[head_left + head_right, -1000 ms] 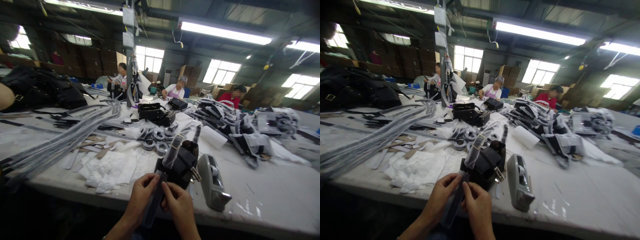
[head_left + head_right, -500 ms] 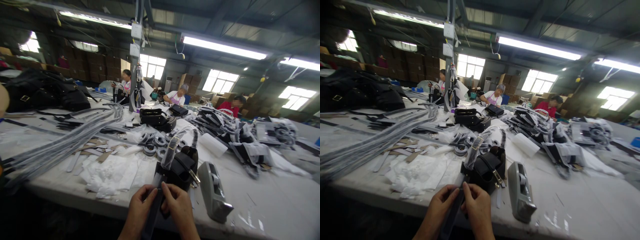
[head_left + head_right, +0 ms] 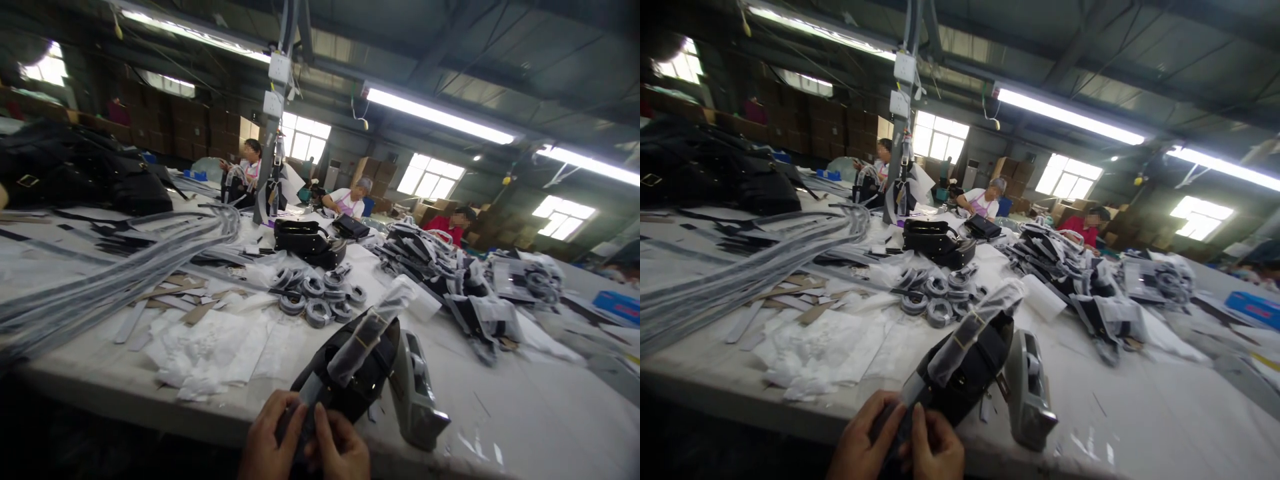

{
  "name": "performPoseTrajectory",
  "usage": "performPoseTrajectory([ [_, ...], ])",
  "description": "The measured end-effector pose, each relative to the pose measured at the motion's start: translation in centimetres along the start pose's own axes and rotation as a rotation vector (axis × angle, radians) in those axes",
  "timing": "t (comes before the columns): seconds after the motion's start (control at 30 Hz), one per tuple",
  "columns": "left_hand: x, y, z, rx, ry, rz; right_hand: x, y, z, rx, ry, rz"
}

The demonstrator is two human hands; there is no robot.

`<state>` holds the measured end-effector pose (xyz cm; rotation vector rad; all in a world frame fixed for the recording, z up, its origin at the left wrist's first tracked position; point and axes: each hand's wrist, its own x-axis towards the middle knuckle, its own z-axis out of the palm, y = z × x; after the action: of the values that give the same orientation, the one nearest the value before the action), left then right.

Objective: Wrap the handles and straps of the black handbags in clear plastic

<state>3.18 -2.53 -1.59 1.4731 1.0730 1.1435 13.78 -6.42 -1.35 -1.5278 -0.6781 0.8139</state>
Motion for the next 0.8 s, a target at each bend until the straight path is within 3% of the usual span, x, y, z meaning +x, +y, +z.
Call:
performPoseTrajectory([
  [0.17,-0.2,0.6,-0.7,0.071,0.009,0.075,0.5,-1.6,-0.8,0.004,-0.184,0.047],
  [0.27,0.2,0.6,-0.8,0.118,0.061,0.139,1.2,-2.5,-0.6,-0.032,-0.182,0.032],
  [0.37,0.2,0.0,-0.9,0.177,0.09,0.326,1.5,-2.5,-0.4,-0.026,-0.155,0.025],
  [0.47,-0.1,-0.8,-1.1,0.278,0.024,0.594,1.6,-2.5,-0.4,0.026,-0.151,0.068],
  [0.57,-0.3,-0.8,-1.4,0.4,-0.035,0.769,1.6,-2.9,-0.7,0.078,-0.177,0.106],
  [0.7,0.1,-0.2,-1.7,0.542,-0.024,0.858,1.6,-3.6,-1.5,0.124,-0.288,0.146],
  [0.8,0.2,-0.1,-1.8,0.635,-0.009,0.841,1.3,-3.9,-1.9,0.075,-0.389,0.059],
])
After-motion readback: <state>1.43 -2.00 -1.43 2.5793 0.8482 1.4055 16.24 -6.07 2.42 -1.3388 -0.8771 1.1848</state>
